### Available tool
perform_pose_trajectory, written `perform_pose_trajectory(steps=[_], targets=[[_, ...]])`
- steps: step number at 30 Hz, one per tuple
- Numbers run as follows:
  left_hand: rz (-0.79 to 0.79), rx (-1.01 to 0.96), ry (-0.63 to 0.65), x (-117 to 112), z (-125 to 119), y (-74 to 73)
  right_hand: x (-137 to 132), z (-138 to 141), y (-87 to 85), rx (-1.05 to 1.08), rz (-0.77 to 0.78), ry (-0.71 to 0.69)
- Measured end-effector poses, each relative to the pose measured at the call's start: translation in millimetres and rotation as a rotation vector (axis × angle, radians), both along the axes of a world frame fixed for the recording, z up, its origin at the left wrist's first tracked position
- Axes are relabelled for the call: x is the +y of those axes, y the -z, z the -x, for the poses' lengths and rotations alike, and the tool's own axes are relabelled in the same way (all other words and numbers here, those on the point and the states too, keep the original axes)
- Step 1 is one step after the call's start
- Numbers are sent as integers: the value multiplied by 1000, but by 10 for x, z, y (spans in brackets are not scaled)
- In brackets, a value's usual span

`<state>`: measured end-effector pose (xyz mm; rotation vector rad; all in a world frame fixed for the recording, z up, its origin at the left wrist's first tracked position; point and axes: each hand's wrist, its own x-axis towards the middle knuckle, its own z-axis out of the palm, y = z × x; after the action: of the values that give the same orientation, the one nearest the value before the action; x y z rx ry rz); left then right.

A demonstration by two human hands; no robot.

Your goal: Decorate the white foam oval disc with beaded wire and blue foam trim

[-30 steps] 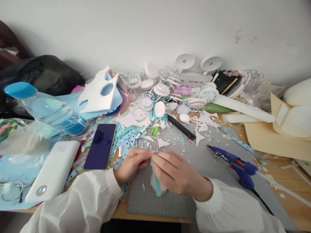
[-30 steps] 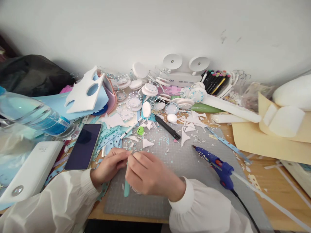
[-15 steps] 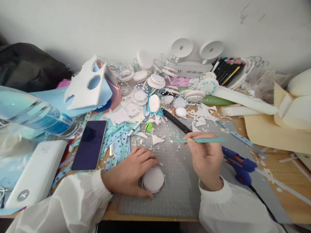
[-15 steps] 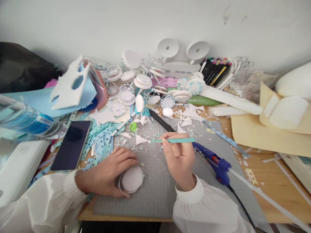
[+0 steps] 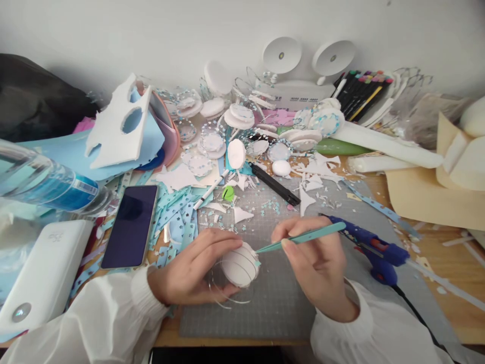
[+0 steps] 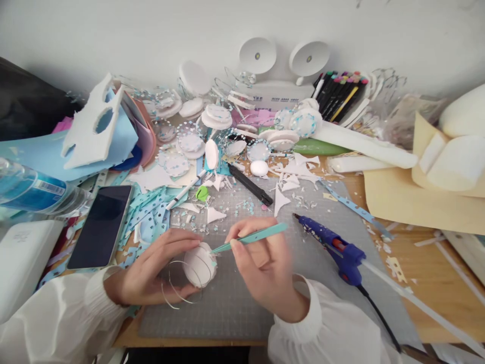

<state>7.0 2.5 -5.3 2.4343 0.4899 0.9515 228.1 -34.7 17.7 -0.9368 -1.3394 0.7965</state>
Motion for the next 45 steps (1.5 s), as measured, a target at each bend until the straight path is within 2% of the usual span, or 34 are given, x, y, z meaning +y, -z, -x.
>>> perform_pose_trajectory(steps=[17,28,33,37,45], targets=[[-28,-9,-1,-14,2,-10,-8,39,-10,-76,-87,9],[-54,-15,-19,-8,-5,-37,-34,-6,-28,-260,-229,-7],[-50,6,-16,-6,3,-47,-24,0,-29,-267,-251,53],[-50,-5,-32,-15,0,-42,8,21,-46,-208,-198,91],[-82,-12,-23,-8,-3,-49,10,32,-2,-134,-84,44]])
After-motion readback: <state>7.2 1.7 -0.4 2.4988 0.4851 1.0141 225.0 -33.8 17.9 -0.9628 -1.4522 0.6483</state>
